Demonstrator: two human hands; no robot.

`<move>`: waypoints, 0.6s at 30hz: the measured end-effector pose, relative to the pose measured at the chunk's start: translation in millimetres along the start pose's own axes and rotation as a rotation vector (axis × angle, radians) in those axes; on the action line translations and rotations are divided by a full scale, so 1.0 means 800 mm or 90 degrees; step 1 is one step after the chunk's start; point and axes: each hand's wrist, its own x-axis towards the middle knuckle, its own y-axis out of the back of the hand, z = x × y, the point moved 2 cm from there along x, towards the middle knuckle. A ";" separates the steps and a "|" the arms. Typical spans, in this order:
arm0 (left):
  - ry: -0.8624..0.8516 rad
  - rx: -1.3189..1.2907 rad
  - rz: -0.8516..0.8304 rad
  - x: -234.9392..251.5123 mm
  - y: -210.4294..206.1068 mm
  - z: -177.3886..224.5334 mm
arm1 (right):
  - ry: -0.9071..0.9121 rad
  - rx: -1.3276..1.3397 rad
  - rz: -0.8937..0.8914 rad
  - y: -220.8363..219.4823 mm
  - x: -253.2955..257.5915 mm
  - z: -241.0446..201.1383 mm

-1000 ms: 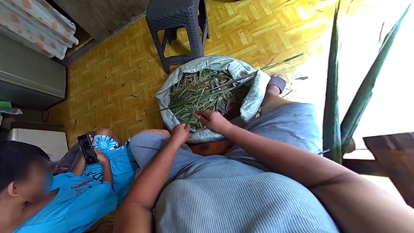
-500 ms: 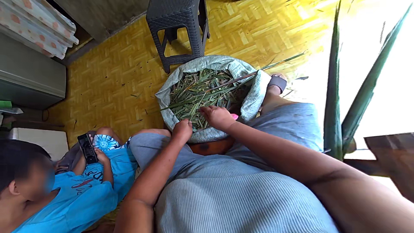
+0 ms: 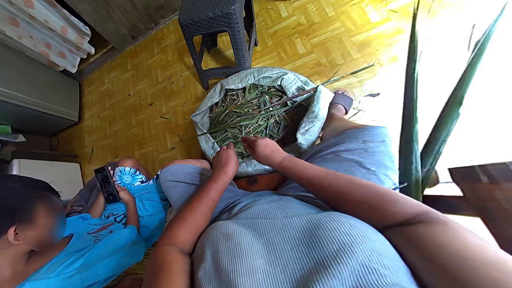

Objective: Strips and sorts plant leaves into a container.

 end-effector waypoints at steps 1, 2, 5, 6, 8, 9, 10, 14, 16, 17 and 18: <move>-0.001 0.007 0.000 -0.001 0.000 0.001 | -0.006 -0.023 -0.001 0.001 0.002 0.001; -0.001 0.009 -0.002 -0.002 0.000 0.001 | -0.009 -0.044 -0.006 0.002 0.003 0.002; 0.004 -0.001 -0.016 -0.004 0.001 0.001 | -0.009 -0.089 0.005 0.004 0.008 0.009; 0.005 -0.006 -0.018 -0.006 0.001 0.002 | -0.026 -0.098 0.012 0.007 0.012 0.014; -0.001 -0.015 -0.023 -0.008 0.002 -0.001 | -0.087 -0.089 0.025 0.017 0.019 0.031; -0.008 -0.021 -0.022 -0.008 0.002 -0.003 | -0.126 -0.075 0.035 0.023 0.023 0.042; -0.015 -0.030 -0.017 -0.008 0.001 -0.006 | -0.168 -0.050 0.047 0.030 0.026 0.054; -0.025 -0.096 -0.032 -0.002 0.002 -0.014 | -0.214 0.162 0.128 0.041 0.030 0.084; -0.034 -0.132 -0.045 0.002 0.000 -0.015 | -0.191 0.378 0.111 0.028 0.022 0.069; -0.039 -0.147 -0.052 0.004 -0.001 -0.014 | -0.189 0.493 0.083 0.020 0.017 0.057; -0.044 -0.164 -0.059 0.006 -0.002 -0.012 | -0.197 0.600 0.045 0.013 0.012 0.044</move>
